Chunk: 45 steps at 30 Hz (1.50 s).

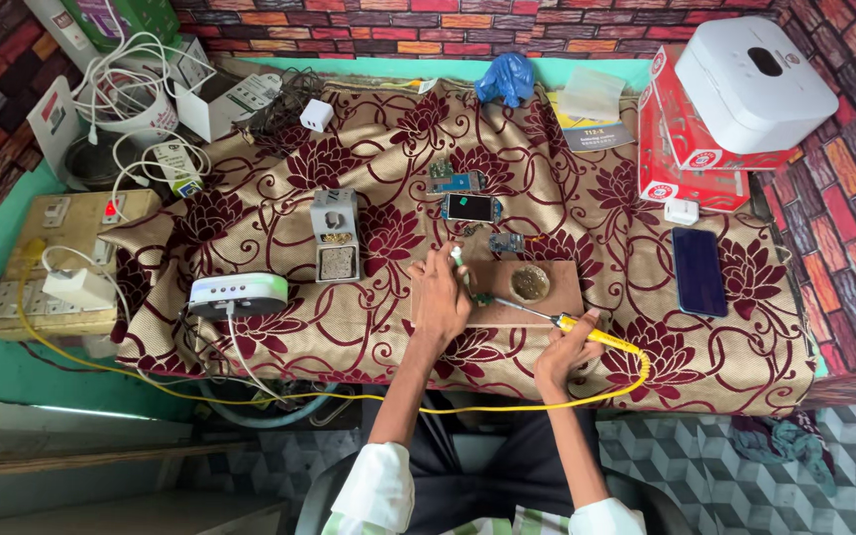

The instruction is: The person uses a soldering iron and solder to work on a small green circuit board placed on a wooden board. They repeatedly apply heat and solder to specific points on the board while holding it steady with their other hand.

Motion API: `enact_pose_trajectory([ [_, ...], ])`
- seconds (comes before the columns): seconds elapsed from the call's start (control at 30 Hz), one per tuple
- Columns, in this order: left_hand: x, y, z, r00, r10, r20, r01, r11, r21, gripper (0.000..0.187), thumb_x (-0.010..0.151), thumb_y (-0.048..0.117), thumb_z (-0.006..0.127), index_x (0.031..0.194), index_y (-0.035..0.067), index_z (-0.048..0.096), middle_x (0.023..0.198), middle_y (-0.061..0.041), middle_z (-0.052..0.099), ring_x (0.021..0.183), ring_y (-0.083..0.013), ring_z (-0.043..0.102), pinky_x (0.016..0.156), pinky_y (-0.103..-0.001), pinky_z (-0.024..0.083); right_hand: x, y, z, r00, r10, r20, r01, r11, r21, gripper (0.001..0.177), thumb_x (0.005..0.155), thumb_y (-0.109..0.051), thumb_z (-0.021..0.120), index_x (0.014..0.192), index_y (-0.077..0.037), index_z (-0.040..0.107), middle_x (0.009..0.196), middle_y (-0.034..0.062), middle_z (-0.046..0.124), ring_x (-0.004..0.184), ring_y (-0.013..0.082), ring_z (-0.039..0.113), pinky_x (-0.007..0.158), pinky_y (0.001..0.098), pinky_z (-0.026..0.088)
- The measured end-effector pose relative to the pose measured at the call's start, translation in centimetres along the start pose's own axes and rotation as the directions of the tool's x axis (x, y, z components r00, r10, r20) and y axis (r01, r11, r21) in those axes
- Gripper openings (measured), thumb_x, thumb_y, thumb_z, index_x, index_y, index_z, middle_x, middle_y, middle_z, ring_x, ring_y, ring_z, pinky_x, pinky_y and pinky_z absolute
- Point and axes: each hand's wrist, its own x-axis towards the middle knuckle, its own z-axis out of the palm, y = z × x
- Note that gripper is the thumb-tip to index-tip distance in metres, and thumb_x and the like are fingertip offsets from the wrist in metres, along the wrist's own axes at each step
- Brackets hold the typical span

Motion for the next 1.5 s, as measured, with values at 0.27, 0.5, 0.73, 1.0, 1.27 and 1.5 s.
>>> enact_pose_trajectory([
  [0.27, 0.3, 1.1, -1.1, 0.994, 0.077, -0.078, -0.085, 0.990, -0.110, 0.046, 0.094, 0.019, 0.046, 0.135, -0.001, 0.046, 0.096, -0.016, 0.060, 0.090, -0.0265, 0.048, 0.093, -0.047, 0.029, 0.6, 1.0, -0.5, 0.998, 0.012, -0.061, -0.016, 0.998, -0.055, 0.045, 0.100, -0.042, 0.064, 0.080, -0.004, 0.047, 0.084, 0.0032, 0.048, 0.066, 0.0112, 0.047, 0.056, 0.0280, 0.040],
  [0.5, 0.4, 1.9, -1.8, 1.000, 0.007, -0.025, -0.009, 0.996, -0.086, 0.042, 0.095, 0.019, 0.048, 0.132, 0.002, 0.049, 0.091, -0.017, 0.056, 0.085, -0.0262, 0.048, 0.090, -0.045, 0.031, 0.0, 0.3, -1.6, 0.341, -0.717, 0.608, 0.755, -0.176, -0.631, 0.029, 0.109, -0.018, 0.040, 0.109, 0.007, 0.054, 0.108, 0.0217, 0.049, 0.087, 0.0291, 0.050, 0.071, 0.0360, 0.049],
  [0.73, 0.2, 1.3, -1.2, 0.999, 0.023, -0.029, -0.025, 0.999, -0.045, 0.044, 0.093, 0.018, 0.049, 0.134, 0.001, 0.048, 0.092, -0.017, 0.055, 0.084, -0.0250, 0.049, 0.091, -0.045, 0.031, 1.9, -0.7, -1.6, 0.580, -0.517, 0.630, 0.812, 0.297, -0.503, 0.011, 0.104, -0.005, 0.045, 0.103, 0.004, 0.051, 0.096, 0.0128, 0.048, 0.076, 0.0185, 0.044, 0.064, 0.0367, 0.039],
  [1.0, 0.1, 1.7, -2.1, 0.999, 0.015, -0.041, -0.018, 0.998, -0.068, 0.044, 0.093, 0.012, 0.051, 0.135, 0.002, 0.049, 0.099, -0.018, 0.054, 0.089, -0.0291, 0.051, 0.092, -0.046, 0.031, -0.2, -4.7, 2.3, 0.774, -0.410, 0.483, 0.623, 0.630, -0.464, 0.018, 0.101, -0.011, 0.056, 0.090, 0.002, 0.050, 0.073, 0.0098, 0.047, 0.062, 0.0188, 0.047, 0.056, 0.0355, 0.042],
  [1.27, 0.2, 2.2, -2.7, 0.996, 0.046, -0.080, -0.051, 0.997, -0.064, 0.040, 0.095, 0.012, 0.054, 0.134, 0.003, 0.051, 0.104, -0.018, 0.056, 0.093, -0.0314, 0.051, 0.094, -0.044, 0.032, -0.3, -9.7, 8.1, 0.534, -0.334, 0.777, 0.832, 0.370, -0.413, 0.024, 0.095, -0.008, 0.062, 0.075, 0.001, 0.053, 0.062, 0.0147, 0.048, 0.057, 0.0236, 0.045, 0.059, 0.0434, 0.038],
  [1.5, 0.5, 2.2, -2.9, 0.998, 0.053, -0.035, -0.056, 0.997, -0.062, 0.041, 0.093, 0.015, 0.054, 0.131, 0.001, 0.049, 0.101, -0.018, 0.058, 0.089, -0.0304, 0.053, 0.089, -0.044, 0.033, 0.1, -11.1, 11.4, 0.578, -0.080, 0.812, 0.693, 0.574, -0.437, 0.026, 0.097, -0.013, 0.059, 0.074, -0.001, 0.052, 0.056, 0.0113, 0.050, 0.049, 0.0235, 0.050, 0.049, 0.0414, 0.039],
])
